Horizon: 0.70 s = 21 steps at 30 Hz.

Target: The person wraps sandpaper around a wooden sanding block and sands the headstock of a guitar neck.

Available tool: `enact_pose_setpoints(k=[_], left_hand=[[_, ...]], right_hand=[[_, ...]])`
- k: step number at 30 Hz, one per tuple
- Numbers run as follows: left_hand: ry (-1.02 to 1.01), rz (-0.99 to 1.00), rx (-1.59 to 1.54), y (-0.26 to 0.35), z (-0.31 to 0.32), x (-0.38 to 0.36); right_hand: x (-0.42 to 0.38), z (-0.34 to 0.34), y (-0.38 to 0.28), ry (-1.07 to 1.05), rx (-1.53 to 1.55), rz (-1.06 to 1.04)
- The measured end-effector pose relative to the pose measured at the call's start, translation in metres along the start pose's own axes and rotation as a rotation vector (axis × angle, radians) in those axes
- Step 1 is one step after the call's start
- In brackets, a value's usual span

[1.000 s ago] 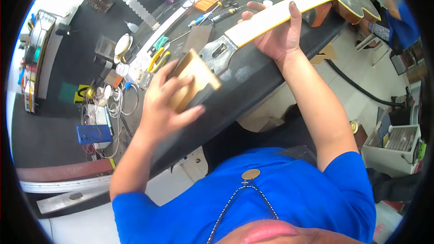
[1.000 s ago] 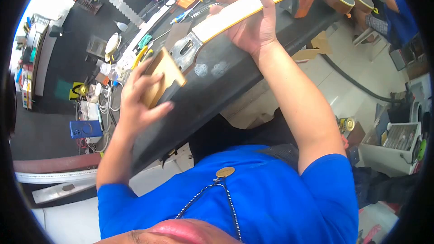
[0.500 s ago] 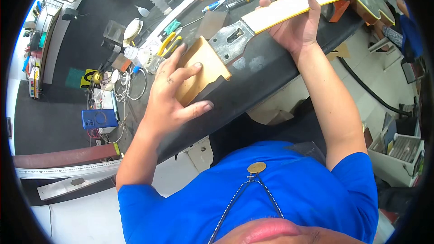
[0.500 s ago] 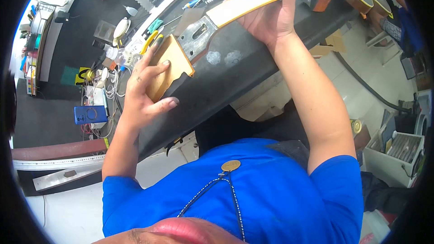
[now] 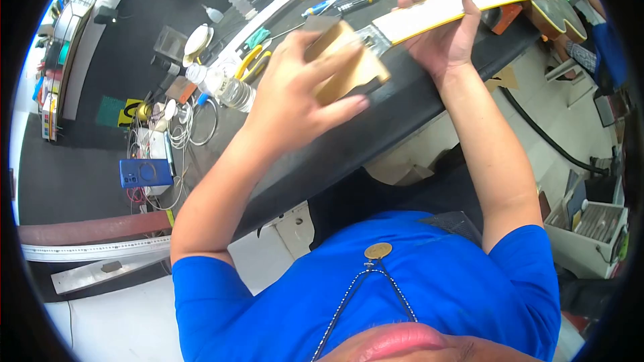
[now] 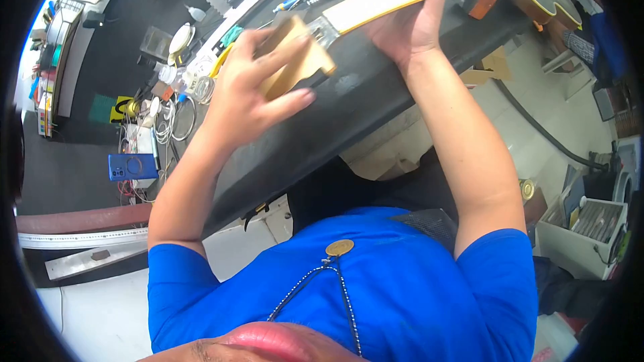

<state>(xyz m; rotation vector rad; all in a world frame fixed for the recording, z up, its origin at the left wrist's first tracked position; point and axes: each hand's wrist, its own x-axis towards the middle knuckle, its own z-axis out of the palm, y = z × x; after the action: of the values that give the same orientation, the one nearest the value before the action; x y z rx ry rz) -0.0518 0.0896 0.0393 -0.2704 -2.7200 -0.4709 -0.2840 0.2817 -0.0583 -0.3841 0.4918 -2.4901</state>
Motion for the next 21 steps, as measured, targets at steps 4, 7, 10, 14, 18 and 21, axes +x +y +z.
enact_pose_setpoints(k=[4, 7, 10, 14, 18, 21], left_hand=[[-0.042, -0.021, 0.011, -0.003, 0.005, -0.009], [-0.024, -0.023, 0.028, -0.017, -0.004, -0.049], [0.022, -0.082, -0.027, -0.013, -0.002, -0.056], [0.013, -0.136, -0.033, -0.013, 0.011, -0.049], [0.003, -0.152, -0.023, -0.013, 0.016, -0.043], [0.013, -0.158, -0.046, -0.011, 0.016, -0.045]], right_hand=[[-0.003, 0.002, -0.006, 0.012, -0.093, -0.023], [-0.006, 0.014, -0.007, 0.071, -0.141, -0.053], [-0.008, 0.020, -0.004, 0.122, -0.073, -0.038], [0.000, 0.016, -0.006, 0.194, -0.053, -0.092], [0.000, 0.019, -0.005, 0.265, 0.002, -0.111], [-0.002, 0.018, -0.006, 0.253, 0.003, -0.079]])
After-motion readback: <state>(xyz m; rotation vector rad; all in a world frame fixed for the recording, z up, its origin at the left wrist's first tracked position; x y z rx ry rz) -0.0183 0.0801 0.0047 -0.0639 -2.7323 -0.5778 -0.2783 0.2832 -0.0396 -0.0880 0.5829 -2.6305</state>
